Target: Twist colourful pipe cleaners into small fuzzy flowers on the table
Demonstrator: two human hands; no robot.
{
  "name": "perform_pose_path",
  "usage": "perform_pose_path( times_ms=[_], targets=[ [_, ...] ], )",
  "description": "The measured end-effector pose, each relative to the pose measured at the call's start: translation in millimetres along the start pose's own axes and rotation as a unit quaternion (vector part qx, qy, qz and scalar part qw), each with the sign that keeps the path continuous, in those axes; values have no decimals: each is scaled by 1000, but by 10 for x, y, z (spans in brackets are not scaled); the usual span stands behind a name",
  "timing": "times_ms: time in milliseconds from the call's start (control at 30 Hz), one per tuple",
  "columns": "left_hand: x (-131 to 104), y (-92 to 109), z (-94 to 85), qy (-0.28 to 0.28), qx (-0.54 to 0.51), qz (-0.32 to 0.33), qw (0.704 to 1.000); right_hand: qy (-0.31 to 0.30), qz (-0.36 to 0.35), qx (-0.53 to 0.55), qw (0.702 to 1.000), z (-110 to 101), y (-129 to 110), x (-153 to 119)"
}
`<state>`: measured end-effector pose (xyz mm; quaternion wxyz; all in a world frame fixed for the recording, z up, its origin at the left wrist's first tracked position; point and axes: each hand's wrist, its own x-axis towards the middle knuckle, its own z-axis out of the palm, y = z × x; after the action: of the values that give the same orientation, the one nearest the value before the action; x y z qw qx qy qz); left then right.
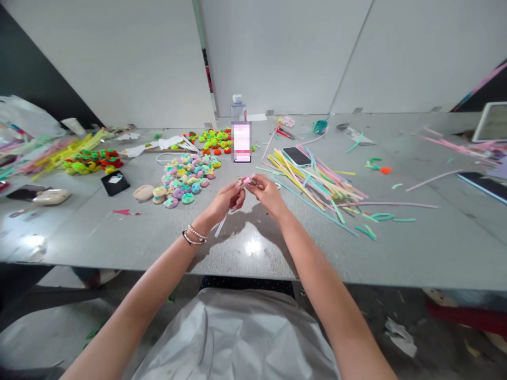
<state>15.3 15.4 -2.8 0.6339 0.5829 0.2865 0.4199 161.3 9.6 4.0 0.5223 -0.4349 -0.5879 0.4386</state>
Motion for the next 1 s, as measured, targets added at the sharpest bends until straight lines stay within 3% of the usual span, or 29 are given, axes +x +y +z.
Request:
perform_pose_path(
  times_ms=[100,200,333,433,600,700,800,900,1000],
  targets=[
    [12,-40,-1,42,69,12,997,31,18,21,999,5,30,11],
    [4,-69,-7,85,184,65,977,47,35,36,998,-8,74,27],
    [-54,-56,11,75,346,132,926,36,44,56,997,-33,120,44],
    [-69,-46,20,80,390,136,907,32,42,46,998,-31,133,45],
    [-9,-35,-4,129,276,100,947,9,37,32,999,14,107,28],
    [-7,20,-14,71,143,60,985,8,24,46,999,26,81,14],
    [-36,89,-19,3,52,19,998,-16,5,32,999,9,56,1],
    [-55,131,-21,-9,29,3,1000,-42,-1,2,999,-14,42,-8],
    [-59,145,-15,-11,42,10,999,-27,-8,-2,1000,-18,46,-9]
  ],
)
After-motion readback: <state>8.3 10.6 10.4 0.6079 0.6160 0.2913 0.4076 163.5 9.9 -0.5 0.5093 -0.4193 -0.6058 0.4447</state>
